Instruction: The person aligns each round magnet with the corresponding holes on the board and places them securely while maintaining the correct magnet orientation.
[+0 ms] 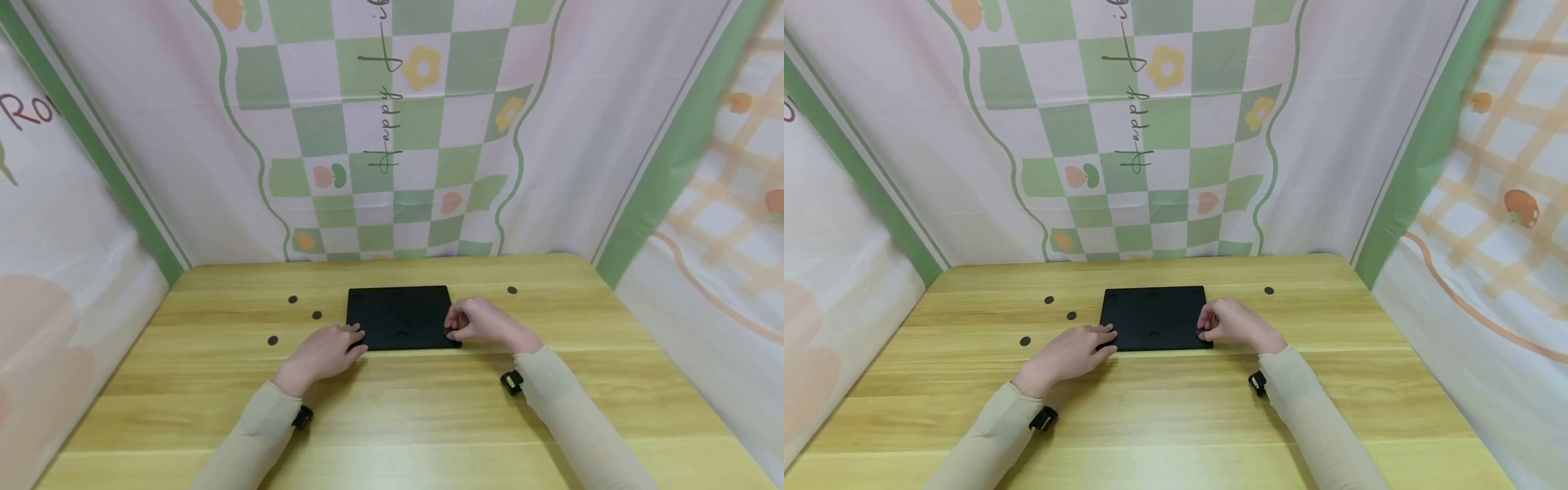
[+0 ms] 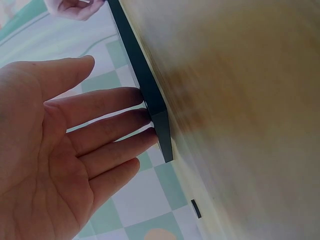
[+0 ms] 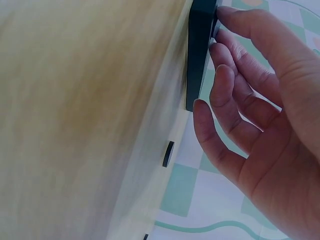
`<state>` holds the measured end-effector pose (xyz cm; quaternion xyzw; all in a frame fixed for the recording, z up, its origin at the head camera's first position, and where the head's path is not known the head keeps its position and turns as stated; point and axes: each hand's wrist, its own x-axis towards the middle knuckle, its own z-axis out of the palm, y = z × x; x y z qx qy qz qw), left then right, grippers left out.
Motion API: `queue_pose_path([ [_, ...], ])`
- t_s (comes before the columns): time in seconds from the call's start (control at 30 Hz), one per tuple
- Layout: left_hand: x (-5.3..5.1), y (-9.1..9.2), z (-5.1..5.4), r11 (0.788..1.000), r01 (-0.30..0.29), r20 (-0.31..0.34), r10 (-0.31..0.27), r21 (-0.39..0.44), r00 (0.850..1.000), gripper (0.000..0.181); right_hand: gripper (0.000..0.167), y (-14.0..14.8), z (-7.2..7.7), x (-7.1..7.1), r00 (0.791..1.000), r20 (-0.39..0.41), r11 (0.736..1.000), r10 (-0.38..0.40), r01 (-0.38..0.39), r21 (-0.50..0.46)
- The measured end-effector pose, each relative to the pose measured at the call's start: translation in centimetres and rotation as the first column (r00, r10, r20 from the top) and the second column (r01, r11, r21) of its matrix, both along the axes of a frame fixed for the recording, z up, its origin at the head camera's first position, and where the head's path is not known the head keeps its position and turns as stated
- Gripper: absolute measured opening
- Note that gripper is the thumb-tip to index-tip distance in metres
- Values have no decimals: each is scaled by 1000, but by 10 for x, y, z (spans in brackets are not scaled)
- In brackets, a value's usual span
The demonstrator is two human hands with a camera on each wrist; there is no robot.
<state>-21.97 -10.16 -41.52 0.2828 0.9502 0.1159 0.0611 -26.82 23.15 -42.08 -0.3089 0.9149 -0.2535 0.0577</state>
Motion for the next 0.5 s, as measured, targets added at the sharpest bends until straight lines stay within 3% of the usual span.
queue_pose_path([
  [0.5, 1, 0, 1, 1000, 0, 1, 0, 9, 1000, 46, 10, 0, 1, 0, 1000, 6, 1000, -8, 8, -6],
])
